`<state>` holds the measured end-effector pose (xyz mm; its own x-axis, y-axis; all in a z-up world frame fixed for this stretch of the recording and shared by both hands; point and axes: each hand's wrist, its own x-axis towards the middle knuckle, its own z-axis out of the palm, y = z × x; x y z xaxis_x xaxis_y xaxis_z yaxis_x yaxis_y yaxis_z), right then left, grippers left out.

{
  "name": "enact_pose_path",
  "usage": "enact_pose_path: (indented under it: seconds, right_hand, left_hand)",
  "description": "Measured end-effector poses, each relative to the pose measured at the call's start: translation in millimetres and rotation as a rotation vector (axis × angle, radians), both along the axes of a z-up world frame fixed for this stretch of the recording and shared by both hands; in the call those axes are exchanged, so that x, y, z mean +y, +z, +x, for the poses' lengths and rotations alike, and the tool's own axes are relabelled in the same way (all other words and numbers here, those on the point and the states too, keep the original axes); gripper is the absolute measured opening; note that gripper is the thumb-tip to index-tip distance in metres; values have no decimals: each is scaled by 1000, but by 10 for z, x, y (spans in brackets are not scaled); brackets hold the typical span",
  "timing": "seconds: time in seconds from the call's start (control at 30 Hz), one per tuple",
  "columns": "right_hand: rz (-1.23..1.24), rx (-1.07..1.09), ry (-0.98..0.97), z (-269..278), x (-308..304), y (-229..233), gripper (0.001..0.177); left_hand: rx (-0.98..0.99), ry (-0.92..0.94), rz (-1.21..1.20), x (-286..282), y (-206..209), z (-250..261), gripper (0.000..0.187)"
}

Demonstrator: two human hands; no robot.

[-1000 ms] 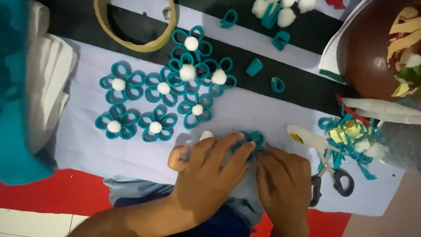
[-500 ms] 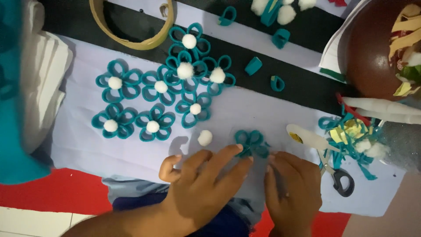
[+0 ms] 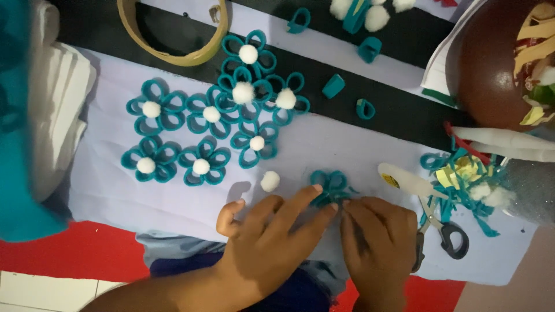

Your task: Assembling decorative flowers by gluing white pom-poms onto blue foam rings.

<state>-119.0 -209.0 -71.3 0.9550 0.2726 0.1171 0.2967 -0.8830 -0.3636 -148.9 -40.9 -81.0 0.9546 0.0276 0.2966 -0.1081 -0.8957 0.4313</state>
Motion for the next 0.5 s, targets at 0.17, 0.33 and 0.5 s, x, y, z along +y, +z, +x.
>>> enact_pose_path:
  seconds: [0.17, 0.33, 0.5]
  right_hand:
    - [25, 26, 23, 25, 20, -13, 23]
    - [21, 28, 18, 48, 67, -6, 21]
    - [39, 70, 8, 17, 5, -34, 30]
  left_hand:
    - [12, 1, -28, 53, -33, -11, 25]
    - [-2, 34, 2, 45, -50, 37, 30]
    - [8, 13, -25, 42, -39, 72, 32]
